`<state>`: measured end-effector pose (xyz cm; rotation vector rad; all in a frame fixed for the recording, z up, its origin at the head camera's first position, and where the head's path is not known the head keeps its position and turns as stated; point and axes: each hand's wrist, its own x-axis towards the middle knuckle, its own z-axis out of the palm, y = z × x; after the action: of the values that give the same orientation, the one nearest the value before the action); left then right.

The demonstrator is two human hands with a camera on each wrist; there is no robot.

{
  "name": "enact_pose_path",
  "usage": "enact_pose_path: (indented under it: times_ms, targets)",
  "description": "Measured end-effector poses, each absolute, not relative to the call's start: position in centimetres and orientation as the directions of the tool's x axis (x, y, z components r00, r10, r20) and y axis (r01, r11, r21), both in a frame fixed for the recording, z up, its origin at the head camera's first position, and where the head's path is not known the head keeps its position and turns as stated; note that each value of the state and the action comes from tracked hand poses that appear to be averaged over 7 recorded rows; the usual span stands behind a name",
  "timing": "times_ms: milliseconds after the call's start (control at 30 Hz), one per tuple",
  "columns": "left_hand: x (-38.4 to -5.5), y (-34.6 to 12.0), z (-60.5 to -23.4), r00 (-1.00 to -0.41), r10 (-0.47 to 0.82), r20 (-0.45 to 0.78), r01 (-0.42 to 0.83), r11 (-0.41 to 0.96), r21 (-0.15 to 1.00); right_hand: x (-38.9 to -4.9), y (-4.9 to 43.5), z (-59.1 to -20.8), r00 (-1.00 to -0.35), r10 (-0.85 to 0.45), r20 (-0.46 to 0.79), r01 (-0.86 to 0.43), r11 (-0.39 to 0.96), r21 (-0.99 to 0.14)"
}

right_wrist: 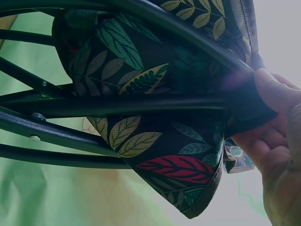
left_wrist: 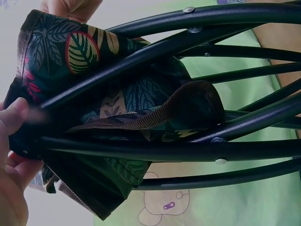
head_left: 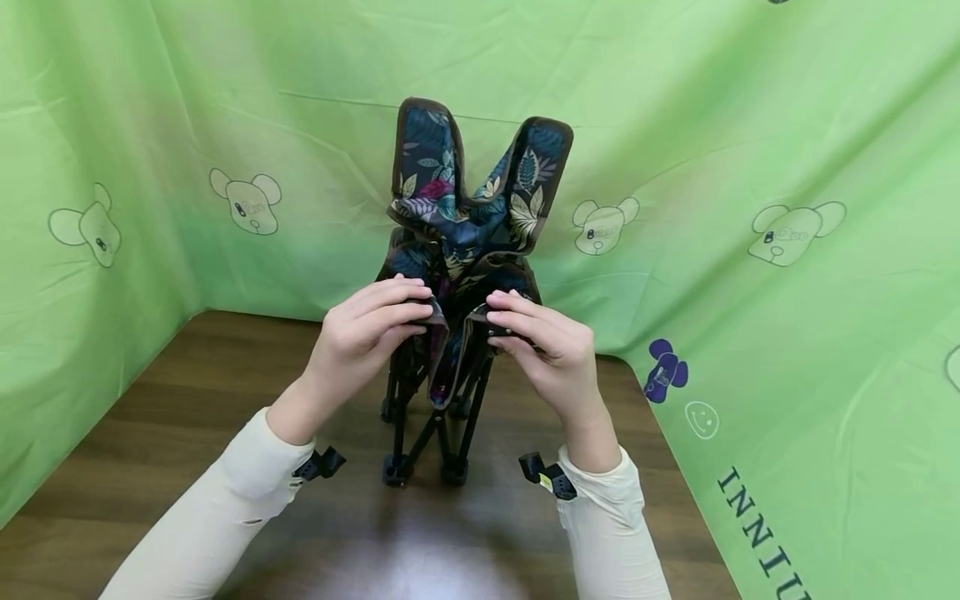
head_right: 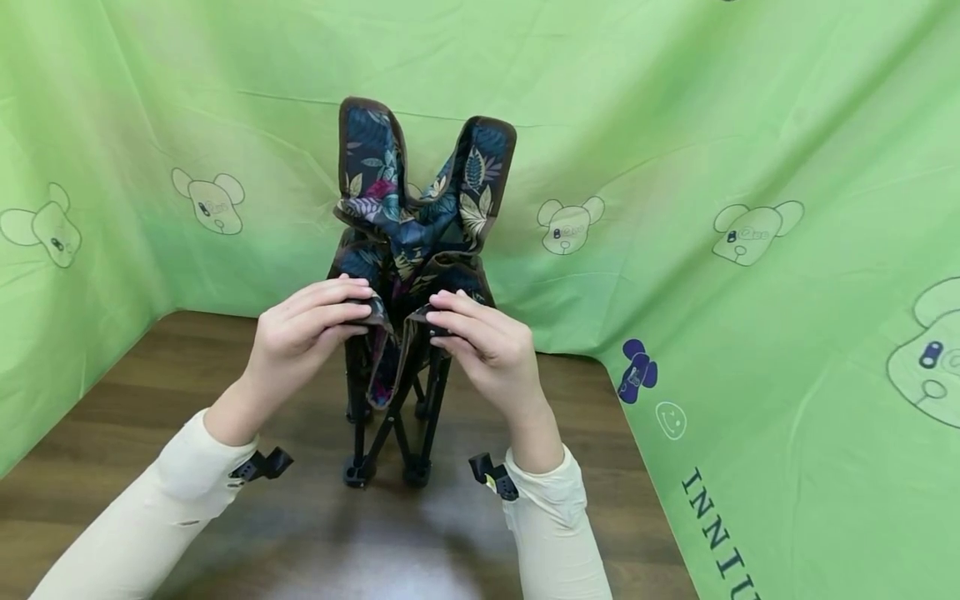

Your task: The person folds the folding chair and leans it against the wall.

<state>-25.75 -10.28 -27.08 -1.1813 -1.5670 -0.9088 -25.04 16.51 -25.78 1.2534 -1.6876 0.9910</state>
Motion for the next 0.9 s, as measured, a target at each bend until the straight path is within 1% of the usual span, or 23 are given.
enact_pose_path:
  times_ms: [400,667,900]
  targets:
    - [-26.29,-9.81,-26.79,-0.102,0.268,0.958,0.971,0.237,0.037,-25.63,16.08,-25.52,-0.181,-0.352,0.918,-0.977,0.174,-0.126]
    - [-26.33,-9.58,-26.65,-0.098,0.273,0.957,0.974,0.223,0.036,-25.79,16.07,-25.83,-0.190,-0.334,0.923,-0.975,0.170,-0.140]
    - [-26.41,-9.34,-26.53,-0.115,0.273,0.955,0.975,0.213,0.056,-25.90,16.25,-25.43,-0.196,-0.355,0.914,-0.977,0.146,-0.153]
